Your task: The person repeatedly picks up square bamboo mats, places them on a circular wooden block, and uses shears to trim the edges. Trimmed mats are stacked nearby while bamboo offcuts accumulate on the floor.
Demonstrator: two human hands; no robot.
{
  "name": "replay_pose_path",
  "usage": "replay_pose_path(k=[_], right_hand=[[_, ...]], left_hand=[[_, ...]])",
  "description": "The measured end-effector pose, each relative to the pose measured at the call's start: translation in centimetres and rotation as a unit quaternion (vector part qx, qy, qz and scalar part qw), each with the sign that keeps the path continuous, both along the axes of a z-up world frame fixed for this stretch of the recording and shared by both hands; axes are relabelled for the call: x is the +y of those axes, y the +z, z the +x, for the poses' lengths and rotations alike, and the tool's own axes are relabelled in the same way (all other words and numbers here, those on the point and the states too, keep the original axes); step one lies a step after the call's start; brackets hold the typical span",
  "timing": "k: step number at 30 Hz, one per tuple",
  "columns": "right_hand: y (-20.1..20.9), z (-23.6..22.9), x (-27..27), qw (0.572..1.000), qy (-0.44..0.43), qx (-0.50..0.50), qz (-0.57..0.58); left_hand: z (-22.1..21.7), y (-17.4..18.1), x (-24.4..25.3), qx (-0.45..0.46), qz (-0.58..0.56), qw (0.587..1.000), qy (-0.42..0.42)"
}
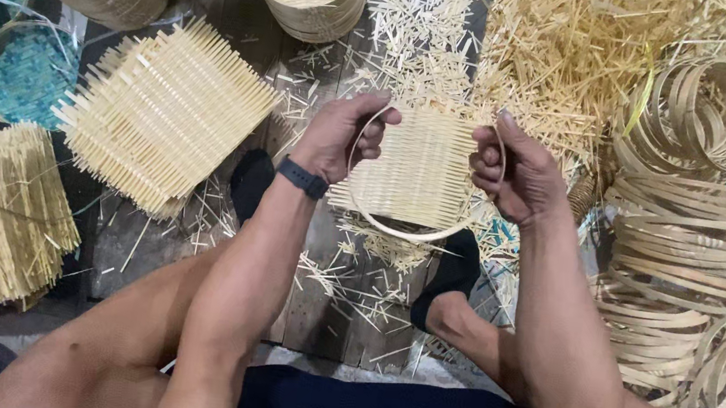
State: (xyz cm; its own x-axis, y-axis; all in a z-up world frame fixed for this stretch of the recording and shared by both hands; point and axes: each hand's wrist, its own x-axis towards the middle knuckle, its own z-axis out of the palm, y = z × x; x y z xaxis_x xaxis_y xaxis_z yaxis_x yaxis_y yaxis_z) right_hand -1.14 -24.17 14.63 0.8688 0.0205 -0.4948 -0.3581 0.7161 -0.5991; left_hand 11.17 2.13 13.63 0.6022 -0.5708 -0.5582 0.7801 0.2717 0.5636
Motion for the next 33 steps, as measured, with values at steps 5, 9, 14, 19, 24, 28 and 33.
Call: replay_pose_path(k=[5,9,14,19,24,28,33], right_hand=[[-2.0,0.6,0.1,0.998,0.039,-0.004,0.044],[-2.5,0.2,0.7,0.997,0.068,0.020,-0.016],[-3.1,0.2,2.6,0.998,-0.055,0.037,0.006],[-5.2,-0.1,2.9,0.988,-0.145,0.051,-0.013],[-5.7,-0.2,1.2,0.987,-0.138,0.052,-0.056],[-7.1,-0.4,1.4,0.920,-0.037,0.038,-0.388],[-11.6,0.2,2.4,0.830,-0.028,0.101,-0.547]], left_hand=[[0.5,-0.5,-0.4,0.011,-0.011,0.999,0.040],[0.6,-3.0,0.3,0.057,-0.031,0.997,0.044],[-0.4,-5.9,0.1,0.087,-0.102,0.980,0.144],[-1.7,-7.8,0.3,0.098,-0.129,0.975,0.153],[-2.7,-9.0,-0.3,0.093,-0.122,0.973,0.175],[-3.6,-11.9,-0.2,0.060,-0.046,0.966,0.246],[-3.2,-16.9,1.3,-0.333,0.353,0.862,0.143]])
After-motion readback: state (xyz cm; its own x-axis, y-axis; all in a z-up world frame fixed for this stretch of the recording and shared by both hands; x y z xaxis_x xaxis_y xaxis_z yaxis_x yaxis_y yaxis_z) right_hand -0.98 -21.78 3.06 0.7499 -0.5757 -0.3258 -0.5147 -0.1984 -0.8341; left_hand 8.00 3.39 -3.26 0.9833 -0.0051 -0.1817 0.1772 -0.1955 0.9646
